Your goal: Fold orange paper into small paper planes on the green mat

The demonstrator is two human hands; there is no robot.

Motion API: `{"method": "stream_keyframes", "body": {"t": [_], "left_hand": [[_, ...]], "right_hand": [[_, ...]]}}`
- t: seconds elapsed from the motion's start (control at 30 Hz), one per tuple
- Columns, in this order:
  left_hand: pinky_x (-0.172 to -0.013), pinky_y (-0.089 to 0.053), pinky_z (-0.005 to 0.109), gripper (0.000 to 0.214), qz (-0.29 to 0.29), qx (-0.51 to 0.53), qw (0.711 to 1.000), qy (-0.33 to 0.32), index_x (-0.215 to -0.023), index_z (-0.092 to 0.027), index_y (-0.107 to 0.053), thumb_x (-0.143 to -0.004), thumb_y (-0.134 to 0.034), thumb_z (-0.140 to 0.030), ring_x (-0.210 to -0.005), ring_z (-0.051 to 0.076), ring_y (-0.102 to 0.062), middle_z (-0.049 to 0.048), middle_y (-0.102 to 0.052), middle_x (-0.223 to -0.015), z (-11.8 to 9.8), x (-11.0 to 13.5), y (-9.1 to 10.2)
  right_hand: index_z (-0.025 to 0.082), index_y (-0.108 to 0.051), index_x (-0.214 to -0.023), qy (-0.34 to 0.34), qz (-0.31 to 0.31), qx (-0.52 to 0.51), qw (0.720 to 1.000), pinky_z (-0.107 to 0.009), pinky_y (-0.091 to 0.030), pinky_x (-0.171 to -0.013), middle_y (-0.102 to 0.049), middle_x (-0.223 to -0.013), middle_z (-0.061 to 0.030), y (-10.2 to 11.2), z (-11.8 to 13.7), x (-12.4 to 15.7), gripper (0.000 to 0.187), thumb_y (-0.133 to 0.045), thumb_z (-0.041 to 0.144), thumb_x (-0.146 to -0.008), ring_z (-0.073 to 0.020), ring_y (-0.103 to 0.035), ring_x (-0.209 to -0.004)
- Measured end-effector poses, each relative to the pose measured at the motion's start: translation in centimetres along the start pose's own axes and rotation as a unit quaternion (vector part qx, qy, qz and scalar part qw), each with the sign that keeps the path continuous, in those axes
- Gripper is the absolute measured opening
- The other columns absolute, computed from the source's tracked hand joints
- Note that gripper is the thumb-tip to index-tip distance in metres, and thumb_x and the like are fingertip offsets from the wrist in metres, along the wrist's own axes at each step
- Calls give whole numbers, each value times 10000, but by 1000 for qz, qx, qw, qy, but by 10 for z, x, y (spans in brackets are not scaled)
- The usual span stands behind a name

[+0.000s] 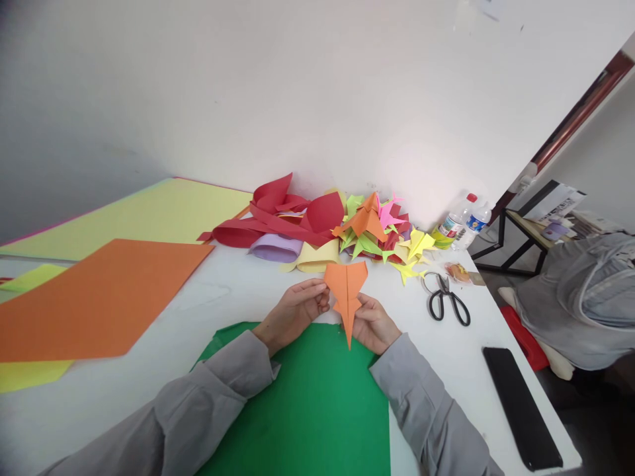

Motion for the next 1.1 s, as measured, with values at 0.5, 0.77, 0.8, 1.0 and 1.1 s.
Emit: {"method": "stream_keyframes", "body": {"t": [0.5,0.77,0.8,1.0,1.1], "left_hand": [[-459,-482,244,342,106,-243,964,3,-675,-142,-550,-666,-751,-419,-454,117,-563,-5,-605,-532,22,4,-15],[-402,-415,211,338,107,-231,967,18,-688,-158,-527,-667,-737,-421,-408,116,-550,-1,-620,-504,24,6,-14],[-391,-395,201,333,107,-232,967,16,-683,-158,-527,-667,-737,-416,-400,112,-541,-2,-616,-496,24,6,-14],[-385,-372,193,326,118,-243,963,23,-668,-146,-551,-682,-728,-419,-369,104,-533,13,-629,-486,26,7,-15],[-399,-391,198,327,122,-246,961,20,-672,-139,-572,-684,-731,-424,-376,100,-538,16,-639,-508,26,7,-15]], "right_hand": [[169,-660,-941,61,-22,25,998,-356,-548,-778,-734,-854,-41,-4,9,-2,311,-773,197,-653,-181,-670,-749],[156,-705,-852,68,-25,29,997,-303,-551,-728,-743,-828,-44,-3,10,-1,184,-748,151,-672,-168,-672,-729],[154,-707,-853,67,-26,32,997,-307,-550,-740,-744,-836,-48,-3,10,-1,178,-741,147,-678,-172,-674,-746],[152,-710,-850,70,-28,34,997,-362,-546,-793,-742,-828,-58,-5,11,0,196,-741,153,-656,-207,-681,-807],[164,-710,-835,85,-29,33,995,-370,-544,-797,-740,-810,-46,-5,14,0,193,-748,159,-645,-201,-679,-776]]}}
Point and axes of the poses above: each hand's wrist, its own x-axis away from the middle knuckle, its own y-axis out of the back of the hand, z = x × y, the point moved 7 cm from there along -x, towards the middle knuckle
